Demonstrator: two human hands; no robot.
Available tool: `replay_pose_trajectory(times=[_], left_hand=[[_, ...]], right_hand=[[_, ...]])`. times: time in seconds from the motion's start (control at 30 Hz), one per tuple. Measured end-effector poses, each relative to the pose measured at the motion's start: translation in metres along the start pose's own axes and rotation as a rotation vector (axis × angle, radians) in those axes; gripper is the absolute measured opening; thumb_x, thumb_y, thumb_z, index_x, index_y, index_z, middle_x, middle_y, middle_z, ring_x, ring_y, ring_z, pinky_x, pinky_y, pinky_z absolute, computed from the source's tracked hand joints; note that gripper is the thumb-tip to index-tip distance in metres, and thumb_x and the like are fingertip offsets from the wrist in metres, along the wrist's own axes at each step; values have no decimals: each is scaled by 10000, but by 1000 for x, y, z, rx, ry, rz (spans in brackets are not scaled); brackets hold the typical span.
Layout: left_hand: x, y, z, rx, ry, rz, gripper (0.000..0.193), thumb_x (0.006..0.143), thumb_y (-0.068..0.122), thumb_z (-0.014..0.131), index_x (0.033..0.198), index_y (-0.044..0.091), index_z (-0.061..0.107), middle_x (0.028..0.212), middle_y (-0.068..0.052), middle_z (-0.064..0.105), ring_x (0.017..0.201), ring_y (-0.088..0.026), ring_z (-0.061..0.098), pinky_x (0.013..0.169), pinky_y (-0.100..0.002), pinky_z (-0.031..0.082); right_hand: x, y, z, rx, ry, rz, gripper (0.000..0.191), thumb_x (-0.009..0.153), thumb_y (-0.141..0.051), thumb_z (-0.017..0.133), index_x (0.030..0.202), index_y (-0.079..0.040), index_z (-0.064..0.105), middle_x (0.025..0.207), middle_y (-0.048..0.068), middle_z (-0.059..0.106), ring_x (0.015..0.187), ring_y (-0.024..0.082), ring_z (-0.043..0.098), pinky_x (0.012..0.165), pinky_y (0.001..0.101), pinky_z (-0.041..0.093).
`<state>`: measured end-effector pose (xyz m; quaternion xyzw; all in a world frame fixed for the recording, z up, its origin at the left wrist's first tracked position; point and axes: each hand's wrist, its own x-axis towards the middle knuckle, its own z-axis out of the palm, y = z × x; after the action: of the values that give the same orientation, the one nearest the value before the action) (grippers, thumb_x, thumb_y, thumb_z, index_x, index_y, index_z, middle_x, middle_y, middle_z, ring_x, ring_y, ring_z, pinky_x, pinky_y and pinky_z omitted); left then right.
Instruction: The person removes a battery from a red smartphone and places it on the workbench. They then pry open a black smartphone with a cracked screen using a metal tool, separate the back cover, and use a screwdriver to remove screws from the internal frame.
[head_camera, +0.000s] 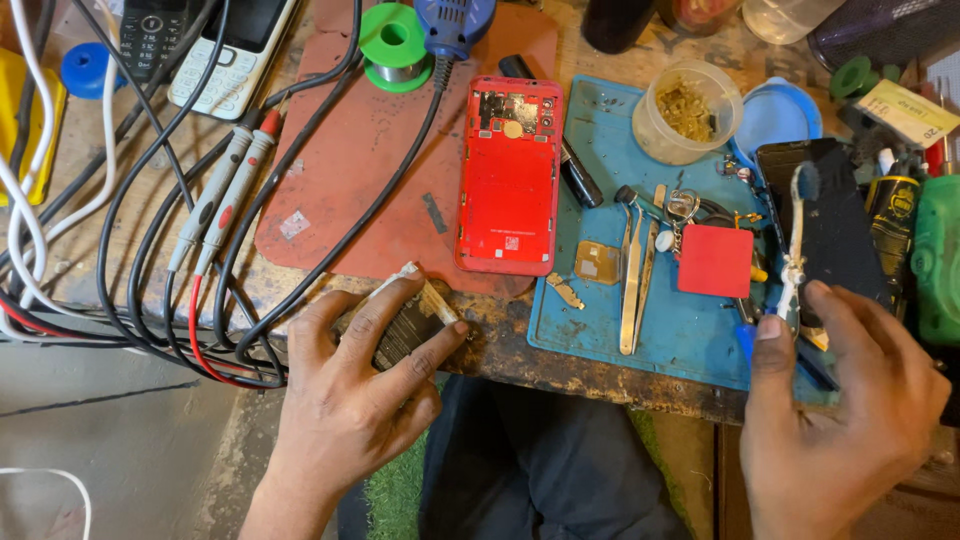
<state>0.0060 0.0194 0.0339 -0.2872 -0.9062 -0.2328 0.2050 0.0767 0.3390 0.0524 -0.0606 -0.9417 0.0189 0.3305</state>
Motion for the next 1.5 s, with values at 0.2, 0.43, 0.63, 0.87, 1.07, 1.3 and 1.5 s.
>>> replay_pose_trajectory(times=[0.2, 0.43, 0.63, 0.87, 1.07, 1.3, 1.5], left_hand=[[2, -2, -7, -11, 20, 1, 544, 669, 181, 756, 1202, 281, 724, 1434, -92, 549, 1174, -403, 507, 1007, -521, 428], [10, -5, -11, -35, 10, -19, 526, 688, 176, 755, 1202, 284, 728, 1435, -82, 553, 1168, -388, 515, 998, -505, 443], [5, 1, -8, -10, 25, 17, 516, 717, 183, 776, 1220, 287, 729, 1445, -73, 555, 1182, -377, 516, 1013, -497, 441], [2, 5, -1, -14, 26, 30, 544, 674, 186, 783, 1204, 296, 731, 1436, -73, 555, 1196, -384, 505, 1016, -518, 432], [4, 0, 0, -2, 3, 38, 544, 654, 196, 801, 1179, 322, 733, 1431, -72, 559, 1207, -397, 503, 1002, -535, 427], [-1, -18, -11, -49, -76, 64, 490, 739, 233, 801, 1214, 325, 723, 1467, -56, 553, 1259, -353, 510, 987, -519, 382], [-7, -32, -14, -81, -96, 81, 501, 766, 231, 776, 1250, 346, 714, 1489, -15, 542, 1302, -343, 493, 1027, -522, 355]], right_hand=[[22, -69, 4, 323, -141, 212, 271, 905, -197, 830, 1122, -48, 768, 995, 95, 697, 848, 251, 619, 739, 351, 491], [50, -87, 22, 251, -190, 198, 232, 908, -183, 846, 1059, -21, 774, 900, 116, 671, 806, 276, 651, 717, 392, 494], [28, -67, 31, 483, -95, 427, 213, 934, -91, 843, 1055, 27, 713, 816, 126, 645, 684, 198, 579, 646, 315, 440], [25, -53, 17, 765, -217, 67, 356, 866, -47, 741, 1205, 24, 656, 940, 90, 686, 808, 121, 659, 702, 266, 501], [31, -63, 22, 743, -342, -155, 305, 831, -47, 805, 1130, -47, 746, 986, 57, 687, 856, 173, 669, 730, 299, 523], [41, -77, 32, 724, -389, -253, 285, 781, -59, 822, 1059, -76, 763, 1017, 56, 698, 939, 218, 654, 813, 338, 508], [43, -88, 35, 745, -409, -258, 292, 794, -61, 812, 1082, -71, 765, 1026, 51, 702, 954, 215, 648, 840, 339, 506]])
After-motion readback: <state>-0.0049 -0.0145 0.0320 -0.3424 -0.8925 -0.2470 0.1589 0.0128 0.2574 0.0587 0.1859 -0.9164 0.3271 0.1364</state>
